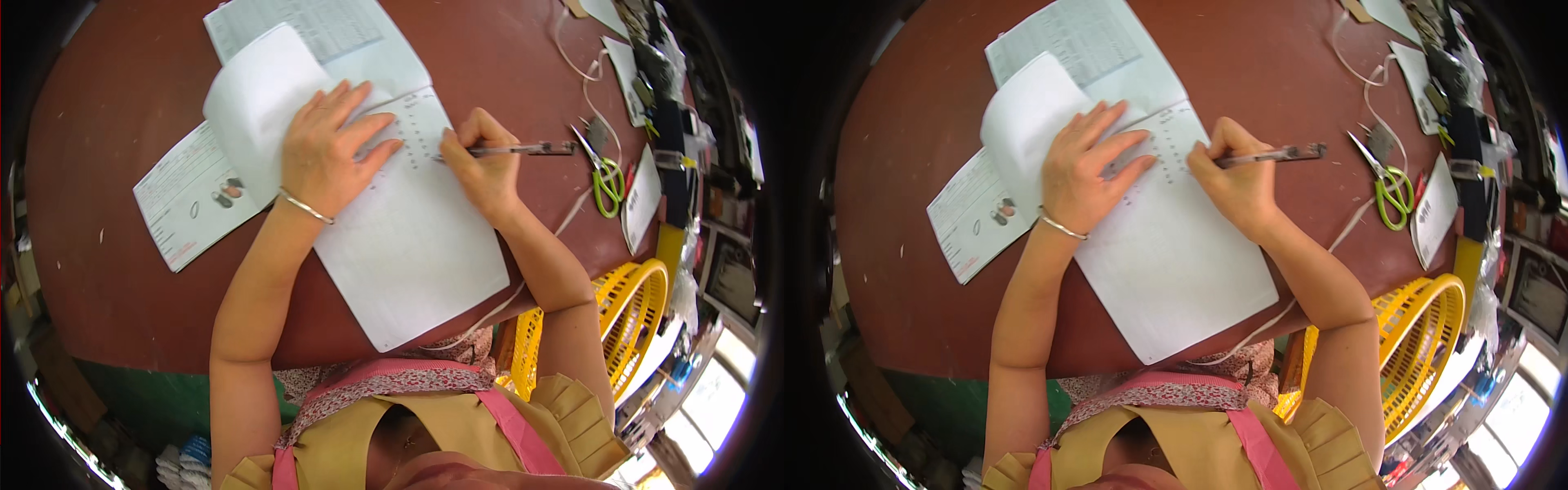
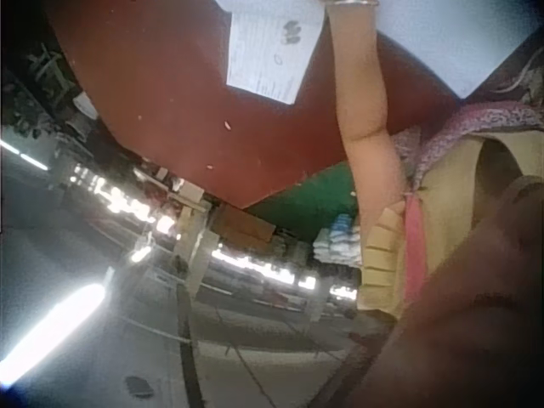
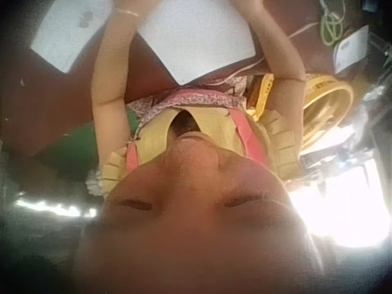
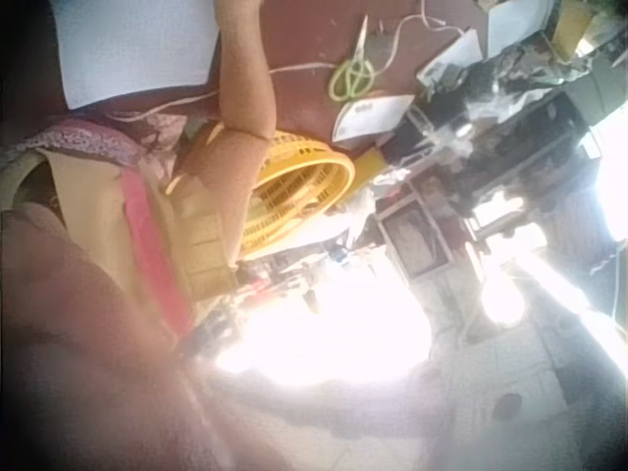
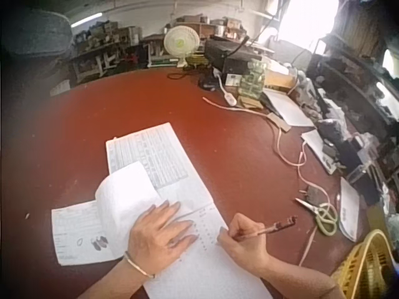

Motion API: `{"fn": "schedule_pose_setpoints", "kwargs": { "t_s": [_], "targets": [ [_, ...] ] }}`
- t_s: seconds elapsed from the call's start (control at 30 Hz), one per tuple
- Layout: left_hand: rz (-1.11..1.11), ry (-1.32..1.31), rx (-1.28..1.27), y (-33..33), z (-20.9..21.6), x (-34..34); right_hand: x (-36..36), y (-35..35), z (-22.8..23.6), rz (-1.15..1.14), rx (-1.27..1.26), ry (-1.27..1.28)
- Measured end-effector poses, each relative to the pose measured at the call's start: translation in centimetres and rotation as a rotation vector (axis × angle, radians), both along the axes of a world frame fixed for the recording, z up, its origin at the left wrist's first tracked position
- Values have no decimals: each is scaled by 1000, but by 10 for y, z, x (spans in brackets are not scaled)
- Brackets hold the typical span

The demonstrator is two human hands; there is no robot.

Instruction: The recorder writes in a logbook and organizes items in a box at a manufacturing station.

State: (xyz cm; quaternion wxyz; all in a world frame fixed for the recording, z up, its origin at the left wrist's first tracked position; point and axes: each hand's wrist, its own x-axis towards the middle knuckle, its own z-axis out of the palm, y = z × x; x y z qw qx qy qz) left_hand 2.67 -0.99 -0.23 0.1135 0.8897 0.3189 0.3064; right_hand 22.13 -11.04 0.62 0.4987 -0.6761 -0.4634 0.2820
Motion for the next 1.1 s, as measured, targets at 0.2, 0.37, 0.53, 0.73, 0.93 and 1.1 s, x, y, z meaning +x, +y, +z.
{"fn": "schedule_pose_setpoints", "kwargs": {
  "t_s": [0.2,0.37,0.53,0.73,0.93,1.1],
  "targets": [
    [-12,-52,-33,-1,-5,-5,-1,3,-6,47,70,71],
    [1,-94,-35,-4,-6,-5,0,1,-5,68,73,144],
    [-5,-110,-38,-5,-9,-4,2,0,-6,55,72,78],
    [1,-109,-43,-5,-11,-4,2,1,-7,44,62,96],
    [-1,-111,-61,-5,-12,-3,3,0,-7,47,53,94],
    [1,-115,-58,-4,-9,-4,-1,2,-2,50,37,86]
  ]
}}
